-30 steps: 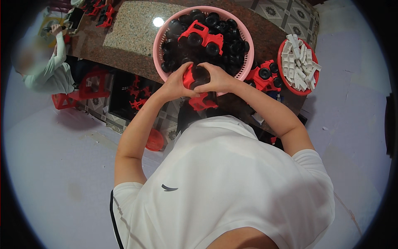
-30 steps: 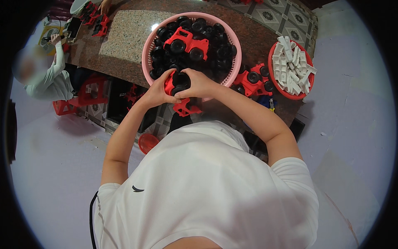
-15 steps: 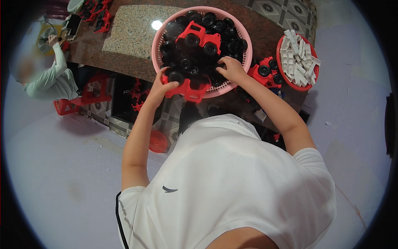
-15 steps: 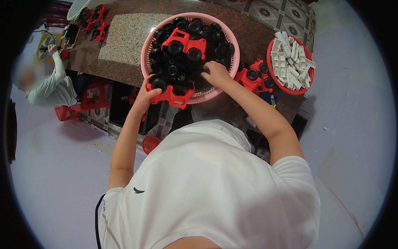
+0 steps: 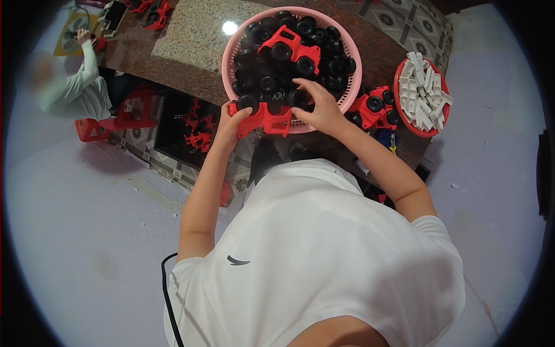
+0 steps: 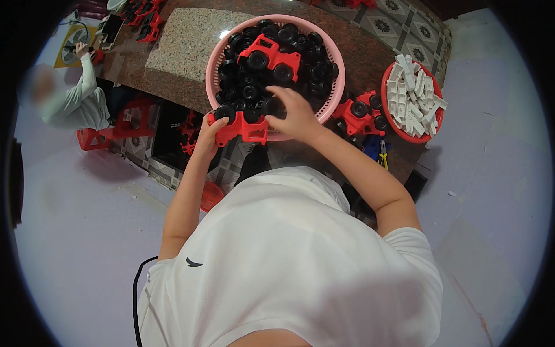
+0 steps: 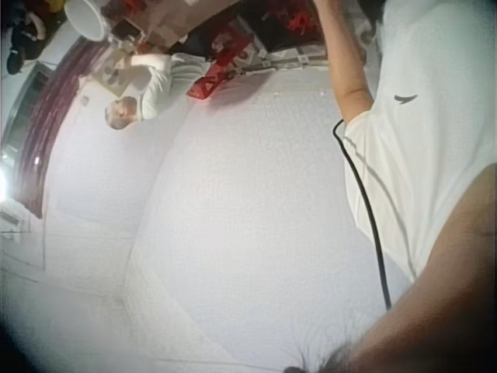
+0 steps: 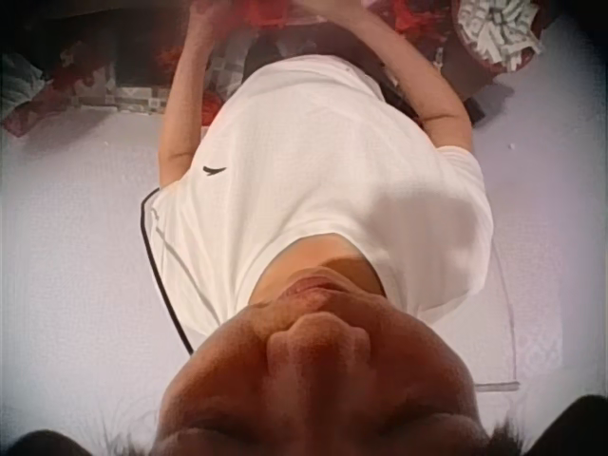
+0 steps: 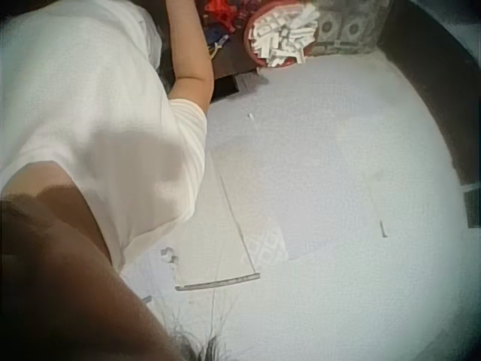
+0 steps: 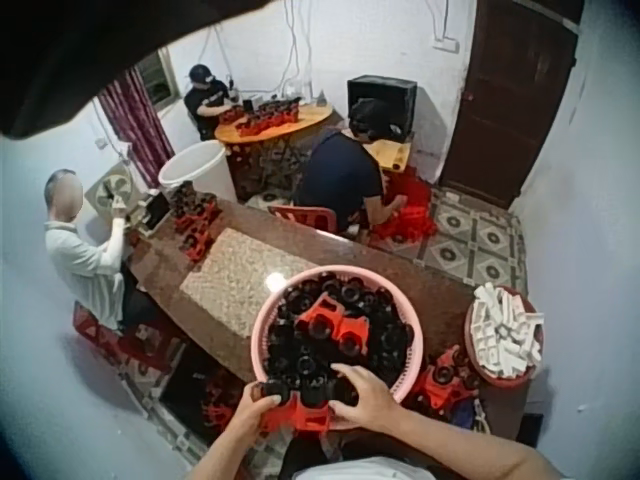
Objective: The recorder is assembling small toy trucks by attaching black wheels to red chassis and adding white components.
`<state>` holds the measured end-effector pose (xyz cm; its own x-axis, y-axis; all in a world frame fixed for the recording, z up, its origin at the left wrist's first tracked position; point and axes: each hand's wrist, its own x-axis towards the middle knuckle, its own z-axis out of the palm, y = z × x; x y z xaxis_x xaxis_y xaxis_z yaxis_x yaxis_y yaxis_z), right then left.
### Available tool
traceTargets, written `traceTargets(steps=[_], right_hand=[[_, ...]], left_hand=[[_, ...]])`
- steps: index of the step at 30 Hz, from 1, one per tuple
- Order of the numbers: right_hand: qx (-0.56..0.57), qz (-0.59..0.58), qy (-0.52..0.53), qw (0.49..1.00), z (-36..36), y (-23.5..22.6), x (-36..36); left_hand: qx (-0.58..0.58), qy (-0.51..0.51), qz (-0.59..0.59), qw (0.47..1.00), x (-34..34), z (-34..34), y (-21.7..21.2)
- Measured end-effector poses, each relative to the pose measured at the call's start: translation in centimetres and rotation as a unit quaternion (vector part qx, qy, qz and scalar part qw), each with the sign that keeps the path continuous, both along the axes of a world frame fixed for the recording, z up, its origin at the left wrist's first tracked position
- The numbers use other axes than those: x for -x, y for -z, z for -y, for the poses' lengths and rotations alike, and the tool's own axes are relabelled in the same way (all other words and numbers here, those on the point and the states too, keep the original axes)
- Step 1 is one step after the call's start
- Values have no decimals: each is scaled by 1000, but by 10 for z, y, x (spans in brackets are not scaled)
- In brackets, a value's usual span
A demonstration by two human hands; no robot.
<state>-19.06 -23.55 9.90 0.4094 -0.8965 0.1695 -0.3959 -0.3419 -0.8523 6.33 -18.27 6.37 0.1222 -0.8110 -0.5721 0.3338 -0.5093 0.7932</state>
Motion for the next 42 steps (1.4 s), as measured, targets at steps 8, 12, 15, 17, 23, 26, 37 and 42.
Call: traceTargets(steps=[8, 12, 15, 17, 23, 26, 37, 42], right_hand=[[93, -70, -55, 992, -7, -2, -5], [125, -91, -52, 987, -9, 4, -5], [130, -166, -69, 975, -14, 14, -2], [232, -238, -79, 940, -25, 15, -1], [217, -123, 88, 964, 7, 53, 44], [183, -352, 60, 916, 36, 73, 79], [-112, -118, -4, 987, 39, 25, 53], [-220, -30, -18, 975, 19, -1, 26]], left_hand=[[5, 28, 30, 999, 16, 2, -2], [16, 19, 14, 1000, 23, 3, 2], [39, 18, 38, 998, 21, 2, 7], [24, 15, -26, 999, 14, -3, 14], [31, 26, -52, 998, 9, -6, 9], [37, 52, -55, 996, 7, -4, 4], [108, 176, -152, 967, 14, 5, -27], [102, 186, -152, 965, 19, 9, -28]])
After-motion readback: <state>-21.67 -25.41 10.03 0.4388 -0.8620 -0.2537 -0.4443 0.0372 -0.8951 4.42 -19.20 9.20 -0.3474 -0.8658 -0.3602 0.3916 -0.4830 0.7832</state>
